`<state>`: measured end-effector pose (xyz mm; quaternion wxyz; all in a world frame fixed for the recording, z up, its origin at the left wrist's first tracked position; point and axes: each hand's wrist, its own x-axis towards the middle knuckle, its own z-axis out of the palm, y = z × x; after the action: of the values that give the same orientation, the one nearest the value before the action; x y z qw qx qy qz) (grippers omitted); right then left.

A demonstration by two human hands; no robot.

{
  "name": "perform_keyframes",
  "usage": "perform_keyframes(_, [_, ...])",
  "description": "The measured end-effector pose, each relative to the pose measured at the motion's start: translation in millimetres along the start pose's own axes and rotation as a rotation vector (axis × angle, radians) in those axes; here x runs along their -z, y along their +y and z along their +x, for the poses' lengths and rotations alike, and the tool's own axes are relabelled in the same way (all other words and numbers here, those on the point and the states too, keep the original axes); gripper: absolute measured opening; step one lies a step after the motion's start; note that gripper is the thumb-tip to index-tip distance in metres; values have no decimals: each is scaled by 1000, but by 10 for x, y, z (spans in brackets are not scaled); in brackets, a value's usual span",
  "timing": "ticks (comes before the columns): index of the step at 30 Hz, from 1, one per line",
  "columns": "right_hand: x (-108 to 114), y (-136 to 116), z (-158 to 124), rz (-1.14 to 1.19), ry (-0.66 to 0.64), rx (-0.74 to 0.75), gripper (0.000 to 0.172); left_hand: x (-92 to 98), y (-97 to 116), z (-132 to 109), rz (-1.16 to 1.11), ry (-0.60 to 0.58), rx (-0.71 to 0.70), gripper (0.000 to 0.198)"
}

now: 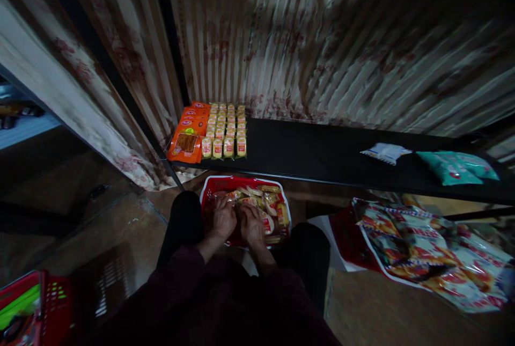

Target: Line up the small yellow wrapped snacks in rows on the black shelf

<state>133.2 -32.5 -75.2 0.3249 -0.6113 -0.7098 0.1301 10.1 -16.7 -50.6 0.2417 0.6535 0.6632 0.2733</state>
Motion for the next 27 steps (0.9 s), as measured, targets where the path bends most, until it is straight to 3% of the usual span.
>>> perform_keyframes(3, [-39, -41, 78, -20, -48, -11, 36, 54, -128, 159, 78, 25, 2, 46])
perform_keyframes(8, [-88, -52, 165, -37, -128, -47, 39, 16, -255, 448, 248, -170, 70, 46])
perform_keyframes(15, [-118, 25, 11, 33, -34, 0, 40, -214, -169, 722, 421, -348, 68, 44])
perform_keyframes(22, [-122, 99, -62, 94, -18, -41, 41, -85, -13, 751, 494, -395, 65, 36])
perform_keyframes(27, [-64, 24, -33, 140, 3, -61, 35, -2, -25, 755, 379, -339, 76, 35])
